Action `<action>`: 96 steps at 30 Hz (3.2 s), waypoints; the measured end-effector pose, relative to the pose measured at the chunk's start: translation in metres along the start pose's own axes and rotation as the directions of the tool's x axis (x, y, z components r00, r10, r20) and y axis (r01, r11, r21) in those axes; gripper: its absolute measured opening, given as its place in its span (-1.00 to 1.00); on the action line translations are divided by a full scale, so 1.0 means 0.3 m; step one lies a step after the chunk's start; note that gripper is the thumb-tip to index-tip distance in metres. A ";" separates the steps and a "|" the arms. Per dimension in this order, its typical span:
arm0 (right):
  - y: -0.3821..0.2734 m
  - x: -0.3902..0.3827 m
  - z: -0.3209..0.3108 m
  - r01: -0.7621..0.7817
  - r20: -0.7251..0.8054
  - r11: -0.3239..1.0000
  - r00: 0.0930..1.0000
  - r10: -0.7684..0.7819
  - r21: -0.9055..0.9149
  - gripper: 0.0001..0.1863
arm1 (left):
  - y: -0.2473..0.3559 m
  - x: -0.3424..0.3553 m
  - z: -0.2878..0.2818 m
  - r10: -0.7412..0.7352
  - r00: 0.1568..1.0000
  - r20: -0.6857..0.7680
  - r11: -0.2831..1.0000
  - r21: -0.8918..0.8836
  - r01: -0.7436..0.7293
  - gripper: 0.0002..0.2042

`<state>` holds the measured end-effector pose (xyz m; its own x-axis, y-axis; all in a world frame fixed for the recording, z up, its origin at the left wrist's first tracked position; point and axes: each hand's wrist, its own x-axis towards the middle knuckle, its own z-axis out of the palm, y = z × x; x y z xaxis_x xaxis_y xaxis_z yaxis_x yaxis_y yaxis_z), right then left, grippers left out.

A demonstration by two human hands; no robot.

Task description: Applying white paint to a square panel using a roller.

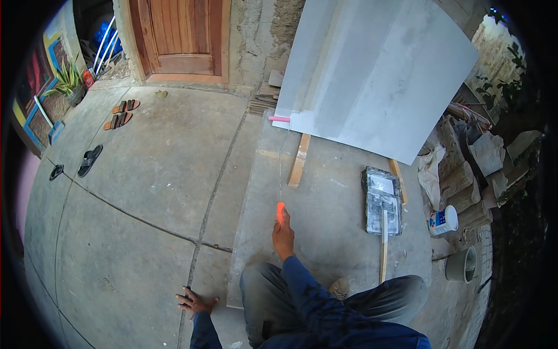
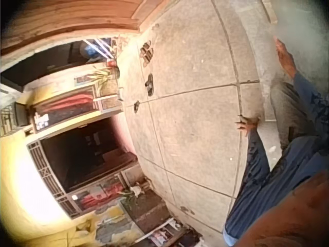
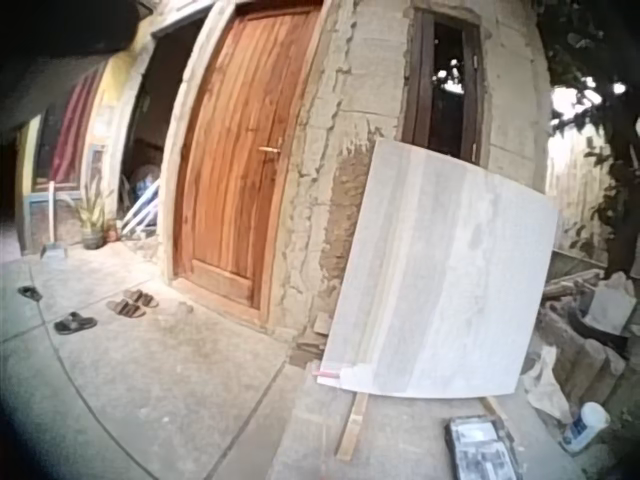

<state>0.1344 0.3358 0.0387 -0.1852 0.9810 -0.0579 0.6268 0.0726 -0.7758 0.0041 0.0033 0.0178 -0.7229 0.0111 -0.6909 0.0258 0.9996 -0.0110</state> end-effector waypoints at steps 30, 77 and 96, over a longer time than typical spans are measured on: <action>0.027 -0.229 -1.818 -0.057 -0.069 0.977 0.995 0.073 0.204 -0.45 | -0.017 0.098 0.060 -0.017 0.981 -0.195 0.981 0.186 0.054 0.41; 0.632 -0.073 -1.722 -0.349 0.007 0.937 0.937 0.349 -0.013 -0.50 | -0.210 0.192 0.161 0.246 0.888 -0.388 0.905 -0.236 -0.354 -0.04; 0.558 -0.289 -1.959 -0.357 0.029 0.930 0.932 0.360 -0.092 -0.49 | -0.244 0.157 0.144 0.308 0.813 -0.495 0.839 -0.261 -0.477 -0.03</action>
<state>0.7002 0.3685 0.2830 0.0316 0.9356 -0.3516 0.7184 -0.2658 -0.6428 -0.0020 -0.0706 -0.0453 -0.9213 0.3292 -0.2068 0.1860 0.8404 0.5091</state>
